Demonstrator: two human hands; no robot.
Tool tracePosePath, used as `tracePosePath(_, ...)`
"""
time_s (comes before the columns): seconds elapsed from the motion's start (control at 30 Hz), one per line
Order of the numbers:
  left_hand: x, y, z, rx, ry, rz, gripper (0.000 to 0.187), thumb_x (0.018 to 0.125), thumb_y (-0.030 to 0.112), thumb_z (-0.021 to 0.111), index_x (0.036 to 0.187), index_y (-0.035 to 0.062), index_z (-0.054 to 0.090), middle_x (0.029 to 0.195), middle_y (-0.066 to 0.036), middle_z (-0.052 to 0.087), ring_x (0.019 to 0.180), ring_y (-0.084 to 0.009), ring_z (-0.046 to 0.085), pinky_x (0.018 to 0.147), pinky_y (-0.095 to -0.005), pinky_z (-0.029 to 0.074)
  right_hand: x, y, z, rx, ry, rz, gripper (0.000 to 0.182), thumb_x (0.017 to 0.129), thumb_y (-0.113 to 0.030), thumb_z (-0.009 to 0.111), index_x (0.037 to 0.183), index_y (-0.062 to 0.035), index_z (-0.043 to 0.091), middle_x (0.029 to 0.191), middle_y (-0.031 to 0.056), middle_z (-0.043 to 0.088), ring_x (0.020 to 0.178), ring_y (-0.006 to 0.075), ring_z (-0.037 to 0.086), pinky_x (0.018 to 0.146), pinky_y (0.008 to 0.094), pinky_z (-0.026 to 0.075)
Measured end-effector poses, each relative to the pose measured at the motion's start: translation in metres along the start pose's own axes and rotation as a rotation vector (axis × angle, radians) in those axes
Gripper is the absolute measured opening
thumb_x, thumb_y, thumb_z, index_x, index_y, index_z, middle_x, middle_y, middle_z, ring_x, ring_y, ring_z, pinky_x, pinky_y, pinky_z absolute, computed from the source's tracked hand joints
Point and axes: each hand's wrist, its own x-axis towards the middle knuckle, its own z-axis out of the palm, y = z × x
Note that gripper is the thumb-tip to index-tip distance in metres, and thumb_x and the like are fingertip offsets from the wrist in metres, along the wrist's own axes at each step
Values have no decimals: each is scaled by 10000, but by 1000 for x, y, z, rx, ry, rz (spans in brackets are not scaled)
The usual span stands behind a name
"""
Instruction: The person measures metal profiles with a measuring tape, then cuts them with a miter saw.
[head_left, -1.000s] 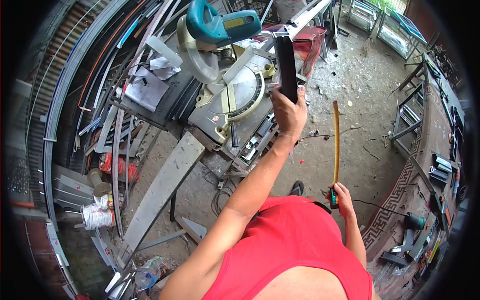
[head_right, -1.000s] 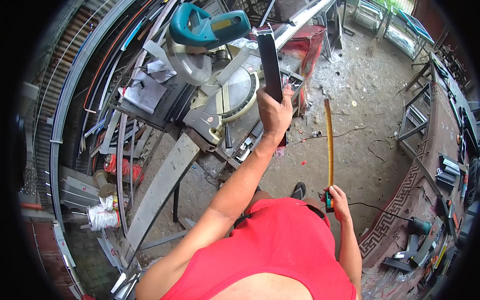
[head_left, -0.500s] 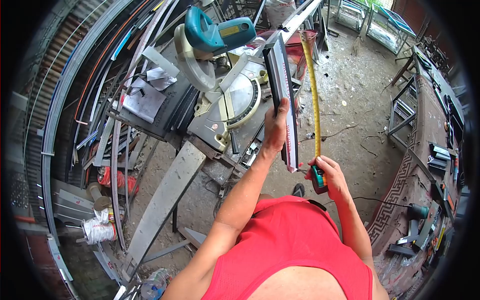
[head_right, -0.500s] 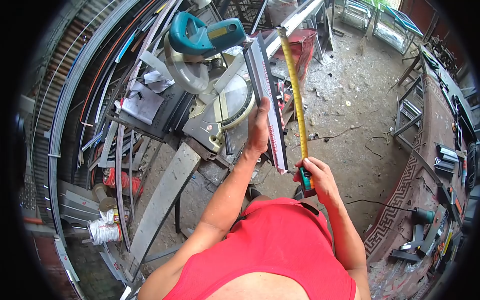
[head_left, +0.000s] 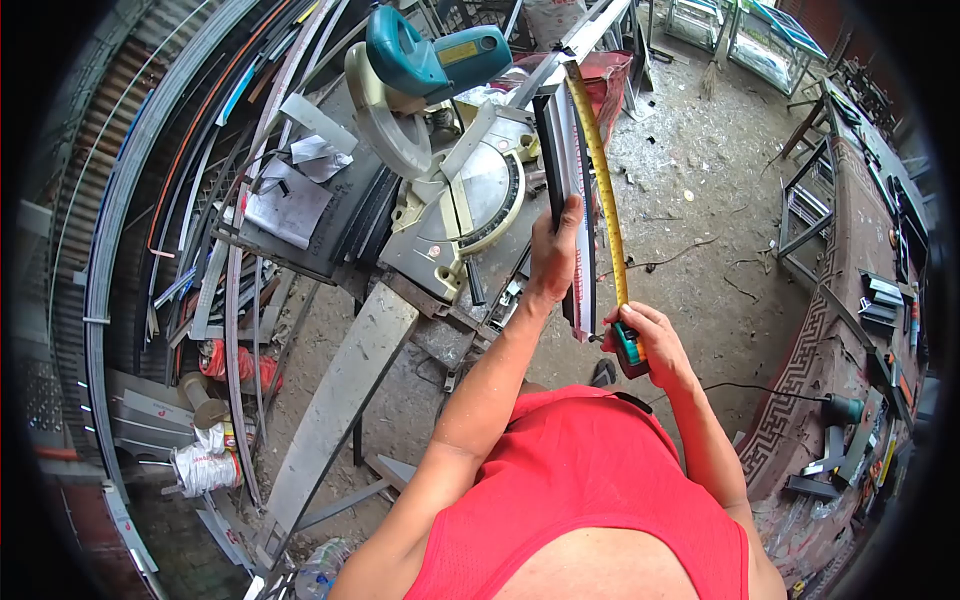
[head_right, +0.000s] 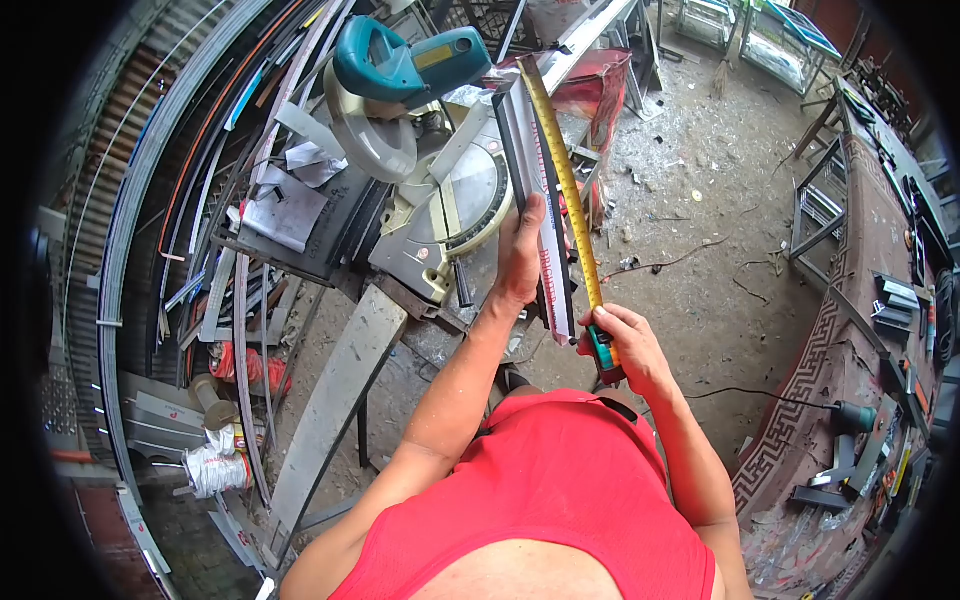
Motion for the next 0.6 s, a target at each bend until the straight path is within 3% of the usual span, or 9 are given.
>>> tracePosePath(0.2, -2, 3, 4, -68, 13, -10, 620, 1001, 627, 521, 1080, 26, 654, 695, 36, 540, 574, -57, 540, 504, -231, 427, -1, 3, 1, 16, 9, 18, 307, 1036, -307, 561, 1027, -21, 672, 818, 84, 701, 742, 163, 689, 704, 279, 533)
tracePosePath(0.3, 1, -2, -4, -17, -69, -105, 693, 992, 681, 466, 1152, 35, 659, 794, -8, 624, 640, -84, 612, 556, -235, 486, 0, 3, 0, 27, 6, 20, 319, 1038, -321, 560, 1025, -23, 673, 817, 81, 700, 737, 159, 686, 687, 281, 528)
tracePosePath(0.43, 8, 7, 8, -386, 16, -171, 633, 1019, 650, 422, 1097, 44, 585, 824, -59, 610, 685, -176, 642, 642, -323, 562, -10, -4, -9, -123, 56, 56, 377, 1039, -401, 550, 1072, -52, 686, 811, 56, 687, 713, 135, 667, 635, 274, 508)
tracePosePath(0.5, 17, 15, 13, -518, 124, -148, 667, 998, 697, 403, 1033, 48, 550, 838, -81, 601, 722, -243, 644, 716, -389, 581, -23, -13, -12, -158, 78, 43, 382, 1043, -362, 558, 1052, -4, 692, 813, 53, 659, 684, 139, 641, 643, 279, 505)
tracePosePath(0.6, 26, 9, 7, -582, 97, -161, 748, 957, 772, 369, 1012, 41, 520, 847, -93, 558, 756, -266, 580, 745, -455, 525, -40, -18, -28, -327, 128, 87, 381, 1045, -359, 555, 1029, -6, 696, 777, 40, 639, 678, 124, 624, 626, 277, 487)
